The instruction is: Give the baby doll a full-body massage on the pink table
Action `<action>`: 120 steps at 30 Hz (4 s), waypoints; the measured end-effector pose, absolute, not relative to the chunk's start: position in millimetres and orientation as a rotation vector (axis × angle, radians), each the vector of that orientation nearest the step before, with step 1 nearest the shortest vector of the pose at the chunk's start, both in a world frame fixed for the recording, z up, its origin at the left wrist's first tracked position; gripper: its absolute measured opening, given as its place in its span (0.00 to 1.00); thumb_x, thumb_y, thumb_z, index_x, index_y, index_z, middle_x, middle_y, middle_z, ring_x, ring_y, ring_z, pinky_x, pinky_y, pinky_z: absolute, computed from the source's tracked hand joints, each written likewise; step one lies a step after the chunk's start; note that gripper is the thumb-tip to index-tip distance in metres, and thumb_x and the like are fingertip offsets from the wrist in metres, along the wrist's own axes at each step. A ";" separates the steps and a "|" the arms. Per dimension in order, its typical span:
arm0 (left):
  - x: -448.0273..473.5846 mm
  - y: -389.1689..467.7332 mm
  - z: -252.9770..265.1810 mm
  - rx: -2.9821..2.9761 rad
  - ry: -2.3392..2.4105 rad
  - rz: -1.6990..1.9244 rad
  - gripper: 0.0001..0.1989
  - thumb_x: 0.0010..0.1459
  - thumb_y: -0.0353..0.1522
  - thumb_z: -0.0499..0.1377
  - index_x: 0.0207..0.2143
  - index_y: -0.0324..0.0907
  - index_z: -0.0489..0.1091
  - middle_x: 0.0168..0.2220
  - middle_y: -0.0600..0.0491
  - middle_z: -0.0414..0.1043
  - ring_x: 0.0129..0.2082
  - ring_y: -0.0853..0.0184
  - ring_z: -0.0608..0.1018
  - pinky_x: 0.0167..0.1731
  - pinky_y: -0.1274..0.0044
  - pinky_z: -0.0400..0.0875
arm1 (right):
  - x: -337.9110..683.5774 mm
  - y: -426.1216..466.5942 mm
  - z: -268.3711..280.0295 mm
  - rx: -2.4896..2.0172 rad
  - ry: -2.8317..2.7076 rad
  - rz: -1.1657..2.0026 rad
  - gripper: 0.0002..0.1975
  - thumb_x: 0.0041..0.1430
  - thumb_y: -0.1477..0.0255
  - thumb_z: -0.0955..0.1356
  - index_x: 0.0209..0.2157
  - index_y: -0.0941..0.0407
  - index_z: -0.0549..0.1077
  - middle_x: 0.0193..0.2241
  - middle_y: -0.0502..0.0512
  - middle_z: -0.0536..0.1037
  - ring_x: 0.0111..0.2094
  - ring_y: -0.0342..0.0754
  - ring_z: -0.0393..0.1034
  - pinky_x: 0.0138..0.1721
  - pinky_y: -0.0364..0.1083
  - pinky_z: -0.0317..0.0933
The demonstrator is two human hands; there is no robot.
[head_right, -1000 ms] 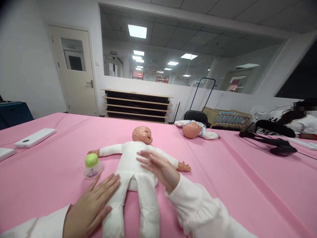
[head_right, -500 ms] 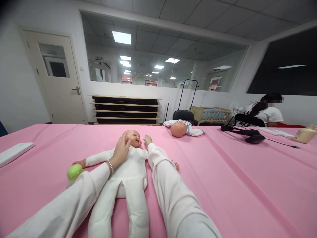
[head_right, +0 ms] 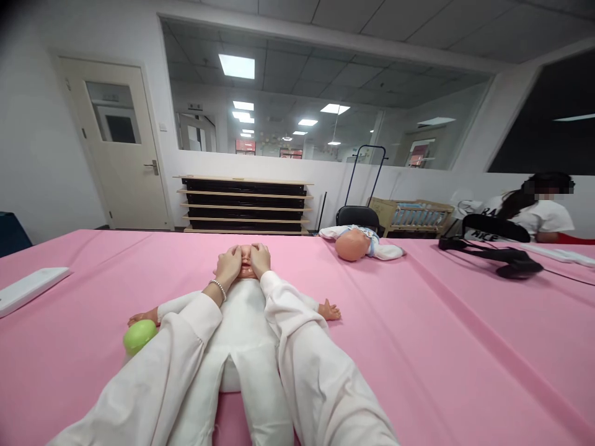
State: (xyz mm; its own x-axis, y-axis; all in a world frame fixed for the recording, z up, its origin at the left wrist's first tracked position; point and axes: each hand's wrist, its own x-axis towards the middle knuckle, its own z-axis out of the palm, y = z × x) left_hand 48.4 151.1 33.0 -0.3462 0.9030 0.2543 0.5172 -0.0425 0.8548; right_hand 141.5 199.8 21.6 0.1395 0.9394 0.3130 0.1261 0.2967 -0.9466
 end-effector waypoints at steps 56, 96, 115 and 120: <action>44.5 165.8 7.5 1.799 1.495 1.615 0.20 0.55 0.26 0.45 0.49 0.34 0.65 0.51 0.43 0.65 0.52 0.61 0.67 0.54 0.69 0.59 | 145.8 186.4 -1.1 -1.003 -1.380 0.706 0.18 0.50 0.73 0.59 0.44 0.56 0.68 0.48 0.54 0.68 0.52 0.46 0.59 0.56 0.46 0.50; 46.2 163.5 8.6 1.825 1.528 1.606 0.19 0.55 0.29 0.46 0.48 0.37 0.65 0.50 0.44 0.66 0.52 0.61 0.67 0.53 0.68 0.59 | 145.3 181.0 4.5 -1.074 -1.277 0.786 0.21 0.48 0.75 0.55 0.43 0.58 0.67 0.47 0.54 0.69 0.50 0.46 0.60 0.54 0.46 0.52; 46.7 164.6 7.2 1.801 1.527 1.623 0.20 0.54 0.26 0.44 0.48 0.37 0.65 0.50 0.45 0.66 0.51 0.61 0.67 0.52 0.68 0.60 | 148.1 180.1 0.5 -1.072 -1.297 0.745 0.23 0.45 0.74 0.55 0.43 0.56 0.69 0.46 0.51 0.70 0.50 0.46 0.61 0.54 0.46 0.53; 46.4 165.1 6.7 1.802 1.511 1.631 0.20 0.53 0.26 0.45 0.47 0.36 0.66 0.49 0.44 0.67 0.50 0.60 0.68 0.53 0.68 0.61 | 148.0 179.7 0.4 -1.071 -1.293 0.740 0.23 0.46 0.74 0.55 0.44 0.58 0.68 0.47 0.54 0.70 0.50 0.47 0.61 0.54 0.47 0.53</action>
